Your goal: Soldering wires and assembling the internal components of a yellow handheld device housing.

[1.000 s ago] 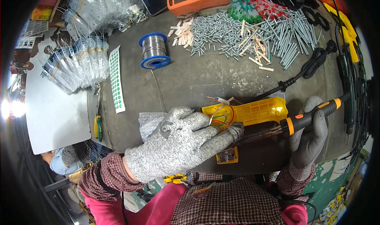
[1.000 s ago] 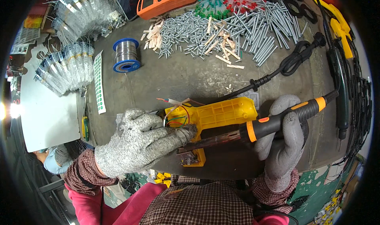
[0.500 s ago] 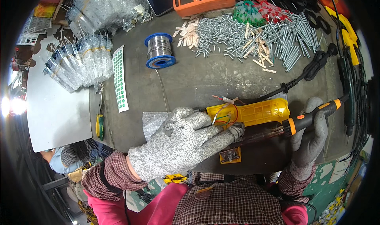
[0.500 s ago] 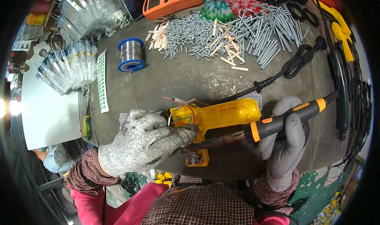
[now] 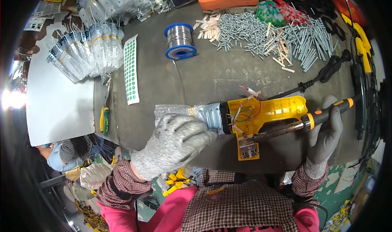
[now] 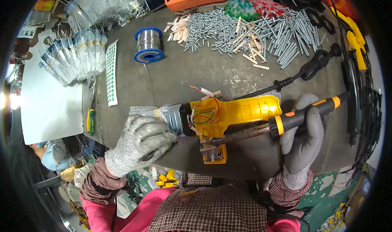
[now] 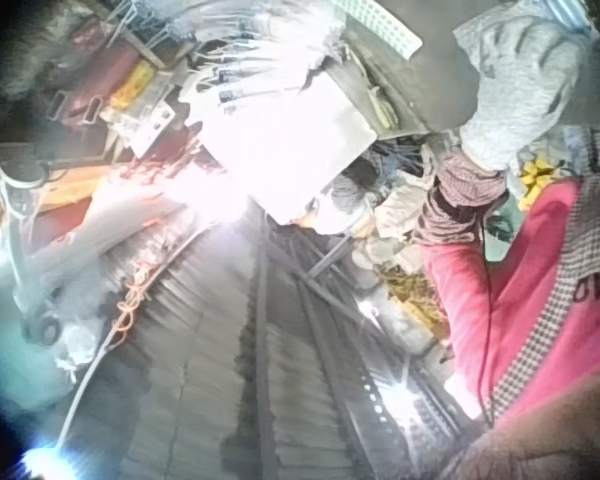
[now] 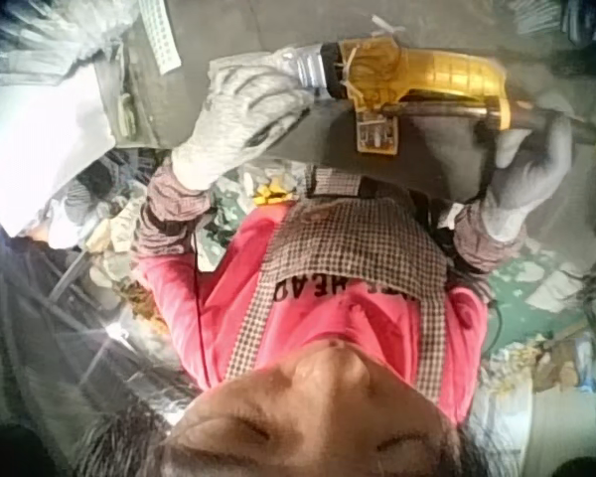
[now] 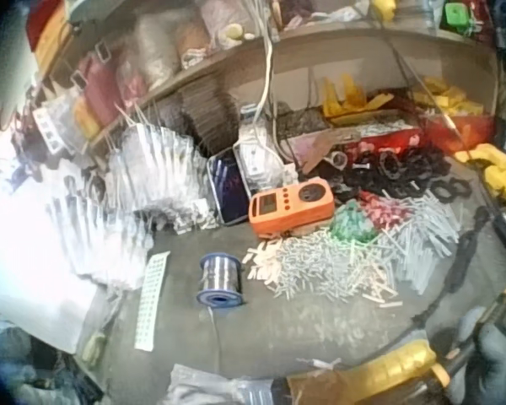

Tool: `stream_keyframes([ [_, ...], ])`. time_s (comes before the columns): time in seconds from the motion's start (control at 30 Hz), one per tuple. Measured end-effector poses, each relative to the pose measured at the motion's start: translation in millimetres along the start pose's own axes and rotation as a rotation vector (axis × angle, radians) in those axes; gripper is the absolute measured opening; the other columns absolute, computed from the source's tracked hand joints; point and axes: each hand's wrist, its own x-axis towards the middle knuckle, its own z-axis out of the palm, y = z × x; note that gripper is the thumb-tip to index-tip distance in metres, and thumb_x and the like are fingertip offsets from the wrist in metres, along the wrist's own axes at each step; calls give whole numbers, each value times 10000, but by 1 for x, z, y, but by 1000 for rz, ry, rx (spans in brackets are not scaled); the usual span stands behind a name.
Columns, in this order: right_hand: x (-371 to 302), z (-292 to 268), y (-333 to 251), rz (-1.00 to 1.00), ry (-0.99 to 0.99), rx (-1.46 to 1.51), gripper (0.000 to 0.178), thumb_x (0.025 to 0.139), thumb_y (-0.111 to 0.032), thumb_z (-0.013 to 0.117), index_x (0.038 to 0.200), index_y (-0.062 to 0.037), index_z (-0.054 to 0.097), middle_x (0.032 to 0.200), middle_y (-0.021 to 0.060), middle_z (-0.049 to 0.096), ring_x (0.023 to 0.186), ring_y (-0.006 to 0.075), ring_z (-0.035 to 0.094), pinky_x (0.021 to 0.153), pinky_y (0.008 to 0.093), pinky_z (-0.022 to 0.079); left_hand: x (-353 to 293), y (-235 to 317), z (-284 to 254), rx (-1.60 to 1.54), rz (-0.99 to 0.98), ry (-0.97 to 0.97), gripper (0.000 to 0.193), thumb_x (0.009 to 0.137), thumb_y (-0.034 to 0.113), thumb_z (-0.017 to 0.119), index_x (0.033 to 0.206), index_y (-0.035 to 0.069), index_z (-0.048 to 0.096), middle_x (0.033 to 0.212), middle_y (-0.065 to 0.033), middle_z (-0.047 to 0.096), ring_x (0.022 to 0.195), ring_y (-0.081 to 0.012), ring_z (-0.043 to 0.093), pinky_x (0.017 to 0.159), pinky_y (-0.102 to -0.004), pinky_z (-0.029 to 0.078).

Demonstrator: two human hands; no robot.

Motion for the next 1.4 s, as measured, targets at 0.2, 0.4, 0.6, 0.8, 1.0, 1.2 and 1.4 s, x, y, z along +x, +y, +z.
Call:
stream_keyframes([
  [0.2, 1, 2, 1, 120, -64, 101, 335, 1050, -322, 393, 1014, -13, 518, 490, -26, 433, 358, 64, 335, 380, 208, 230, 7, 1, -11, -263, -12, 124, 289, 794, 104, 761, 1079, 134, 724, 1038, -66, 654, 926, -293, 631, 840, -429, 478],
  [0.4, 2, -1, 2, 112, -88, 160, 326, 1030, -317, 409, 1006, -12, 521, 482, -2, 466, 368, 81, 358, 390, 218, 253, 27, 15, 0, -260, 33, 132, 271, 774, 73, 766, 1041, 114, 739, 988, -69, 655, 890, -279, 641, 803, -425, 495],
  [0.6, 4, -2, 3, 142, -71, 188, 326, 1017, -320, 425, 1003, -10, 524, 492, 17, 495, 371, 87, 367, 393, 215, 263, 31, 15, 5, -168, 58, 126, 317, 754, 57, 766, 1061, 128, 741, 1019, -63, 649, 917, -276, 636, 790, -420, 494],
  [0.8, 5, -3, 4, 131, -103, 152, 337, 1015, -325, 423, 1000, -6, 529, 499, 25, 510, 371, 86, 366, 396, 214, 269, 36, 14, 6, -167, 65, 116, 328, 755, 57, 765, 1073, 129, 735, 1025, -72, 649, 939, -285, 640, 797, -421, 502],
  [1.0, 4, 0, 3, 156, -54, 136, 340, 1015, -327, 424, 999, -4, 528, 496, 24, 509, 371, 85, 363, 397, 212, 268, 40, 15, 5, -164, 75, 85, 314, 764, 77, 768, 1070, 129, 722, 1045, -83, 651, 969, -304, 644, 796, -436, 511],
  [1.2, 4, 1, 5, 147, -59, 139, 342, 1015, -337, 431, 1003, -9, 529, 493, 19, 506, 372, 82, 364, 394, 212, 267, 44, 15, 4, -149, 76, 64, 307, 763, 108, 765, 1064, 142, 718, 1051, -78, 654, 968, -308, 645, 784, -444, 520],
  [1.4, 5, 2, 6, 144, -52, 119, 345, 1017, -345, 433, 995, -15, 531, 494, 12, 508, 368, 82, 361, 392, 211, 269, 47, 14, 4, -109, 96, 23, 296, 737, 144, 782, 1029, 143, 730, 1007, -71, 655, 932, -298, 645, 767, -441, 511],
])
